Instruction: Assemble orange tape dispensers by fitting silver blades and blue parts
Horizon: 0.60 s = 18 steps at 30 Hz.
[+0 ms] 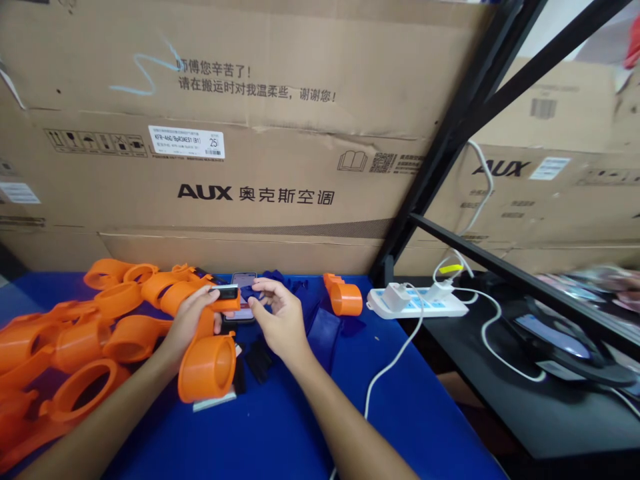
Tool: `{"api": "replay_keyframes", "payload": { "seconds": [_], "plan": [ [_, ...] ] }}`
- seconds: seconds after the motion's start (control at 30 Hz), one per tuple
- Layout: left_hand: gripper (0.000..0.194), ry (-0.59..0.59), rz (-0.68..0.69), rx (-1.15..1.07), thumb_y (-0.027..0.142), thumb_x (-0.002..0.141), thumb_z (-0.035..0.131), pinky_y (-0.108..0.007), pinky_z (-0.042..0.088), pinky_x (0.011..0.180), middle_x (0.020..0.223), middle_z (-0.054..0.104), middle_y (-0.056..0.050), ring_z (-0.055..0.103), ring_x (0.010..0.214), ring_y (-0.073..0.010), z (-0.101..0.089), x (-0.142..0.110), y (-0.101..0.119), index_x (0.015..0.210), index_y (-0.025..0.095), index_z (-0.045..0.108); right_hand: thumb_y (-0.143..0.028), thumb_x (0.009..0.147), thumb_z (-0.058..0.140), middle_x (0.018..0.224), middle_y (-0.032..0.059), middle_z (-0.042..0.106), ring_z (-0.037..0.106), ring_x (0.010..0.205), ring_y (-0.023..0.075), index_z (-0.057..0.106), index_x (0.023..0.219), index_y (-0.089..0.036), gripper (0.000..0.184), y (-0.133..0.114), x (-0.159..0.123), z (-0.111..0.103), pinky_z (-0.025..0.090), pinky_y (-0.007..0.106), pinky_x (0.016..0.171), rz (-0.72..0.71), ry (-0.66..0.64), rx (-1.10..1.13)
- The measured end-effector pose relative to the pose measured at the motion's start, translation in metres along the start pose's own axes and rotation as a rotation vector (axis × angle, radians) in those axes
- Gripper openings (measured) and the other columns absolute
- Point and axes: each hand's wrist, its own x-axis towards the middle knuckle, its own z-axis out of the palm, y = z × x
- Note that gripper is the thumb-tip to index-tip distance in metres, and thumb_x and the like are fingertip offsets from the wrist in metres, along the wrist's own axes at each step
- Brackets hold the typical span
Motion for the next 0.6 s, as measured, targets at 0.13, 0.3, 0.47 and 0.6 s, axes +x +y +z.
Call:
{"api": "replay_keyframes", "payload": {
  "seconds": [0.13,0.3,0.47,0.6],
  "plan": [
    [0.038,0.005,-0.002,0.004,0.053,0.080,0.075,-0.023,0.043,0.048,0.048,0.058,0.004,0.052,0.041,-0.0139,0.0006,-0.0021,-0.0011,0.093,0.022,0.057,-0.032,0.084,0.077,0.117,0.0091,0.070,0.069,0.094,0.0201,0.060,0.123,-0.026,0.043,0.0008,-0.0015,0.0041,0.060,0.034,0.082,-0.019,-0.015,0.044],
    [0.038,0.002,0.022,0.043,0.056,0.082,0.073,-0.023,0.040,0.045,0.048,0.059,0.004,0.051,0.039,-0.0142,0.0008,-0.0001,-0.0051,0.092,0.022,0.058,-0.035,0.085,0.076,0.098,0.0043,0.066,0.064,0.081,0.0172,0.066,0.119,-0.025,0.036,0.0041,-0.0029,0.0047,0.059,0.031,0.075,-0.006,-0.011,-0.027],
    [0.044,-0.025,0.034,0.070,0.061,0.082,0.074,-0.021,0.037,0.044,0.055,0.063,0.003,0.050,0.040,-0.0115,0.0019,0.0022,-0.0087,0.098,0.021,0.062,-0.034,0.087,0.075,0.093,0.0034,0.063,0.063,0.081,0.0175,0.069,0.117,-0.024,0.032,-0.0014,-0.0060,0.0024,0.056,0.029,0.068,-0.031,0.063,-0.153],
    [0.044,-0.104,0.054,0.110,0.054,0.079,0.080,-0.021,0.039,0.043,0.066,0.068,0.000,0.054,0.042,-0.0110,0.0036,-0.0017,-0.0060,0.102,0.020,0.064,-0.034,0.089,0.074,0.092,0.0037,0.065,0.064,0.077,0.0176,0.066,0.120,-0.025,0.033,-0.0054,-0.0092,0.0039,0.058,0.030,0.068,-0.075,0.069,-0.206]
  ]
}}
